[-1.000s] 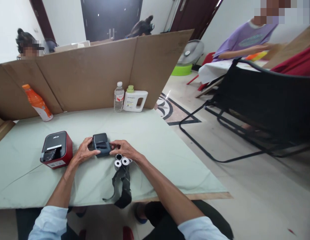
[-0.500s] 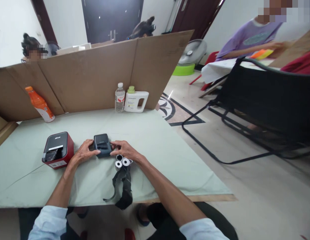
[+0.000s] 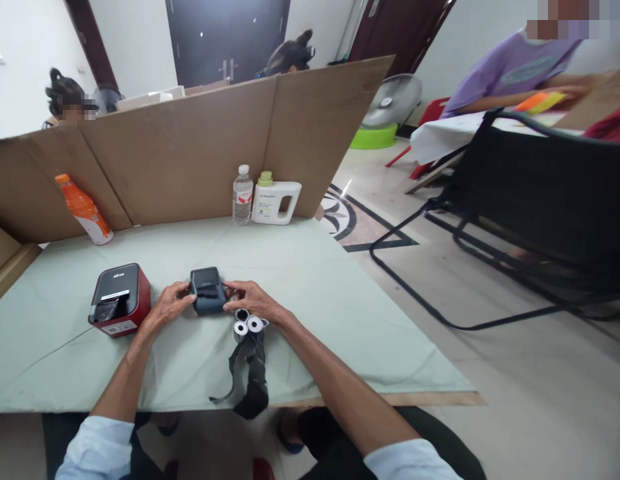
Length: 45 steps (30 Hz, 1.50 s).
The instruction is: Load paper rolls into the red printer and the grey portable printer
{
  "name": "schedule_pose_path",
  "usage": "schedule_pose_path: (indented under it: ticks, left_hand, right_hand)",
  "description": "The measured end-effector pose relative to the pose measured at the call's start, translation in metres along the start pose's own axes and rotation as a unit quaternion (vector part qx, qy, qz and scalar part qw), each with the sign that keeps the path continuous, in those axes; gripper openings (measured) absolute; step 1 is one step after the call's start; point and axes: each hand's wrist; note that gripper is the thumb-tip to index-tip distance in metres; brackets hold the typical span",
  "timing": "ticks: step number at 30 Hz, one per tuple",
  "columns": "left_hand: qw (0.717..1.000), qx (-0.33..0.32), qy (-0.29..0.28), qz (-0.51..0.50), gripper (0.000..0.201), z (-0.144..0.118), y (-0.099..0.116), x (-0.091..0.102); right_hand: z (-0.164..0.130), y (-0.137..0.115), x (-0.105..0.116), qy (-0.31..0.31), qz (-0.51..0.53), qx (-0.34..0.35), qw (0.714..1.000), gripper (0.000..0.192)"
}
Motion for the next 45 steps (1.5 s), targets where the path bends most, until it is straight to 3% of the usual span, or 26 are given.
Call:
schedule_pose_path:
  ticks: [7, 14, 16, 21, 25, 45]
  left_hand:
    - [0.992, 0.096, 0.083, -0.02, 0.019, 0.022, -0.014, -0.012]
    - [0.979, 0.176, 0.073, -0.066, 0.01, 0.04, -0.017, -0.015]
    - [0.977, 0.186, 0.063, -0.085, 0.016, 0.042, -0.014, -0.012]
    - [0.973, 0.195, 0.028, -0.123, 0.054, 0.042, -0.006, -0.005]
    - [0.971, 0.199, 0.005, -0.13, 0.064, 0.044, -0.001, -0.003]
    - [0.972, 0.209, -0.019, -0.102, 0.067, 0.054, 0.003, -0.005]
  right_hand:
    - [0.001, 0.001, -0.001, 0.002, -0.009, 0.0, 1.0, 0.076]
    - [0.001, 0.0, 0.0, 0.008, -0.014, -0.002, 1.0, 0.075]
    - [0.001, 0.0, -0.001, 0.006, -0.013, -0.006, 1.0, 0.075]
    - [0.0, -0.002, -0.001, 0.009, -0.009, -0.007, 1.0, 0.078]
    - [0.0, -0.003, -0.001, 0.008, -0.01, 0.001, 1.0, 0.072]
    - [-0.002, -0.007, 0.0, -0.004, -0.037, 0.043, 0.998, 0.048]
Point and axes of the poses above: each hand's wrist, its own z-axis towards the middle knuckle, its own x-axis out of the back of the hand, y = z × x, and after that the axes turned 7 degrees about y, right-handed
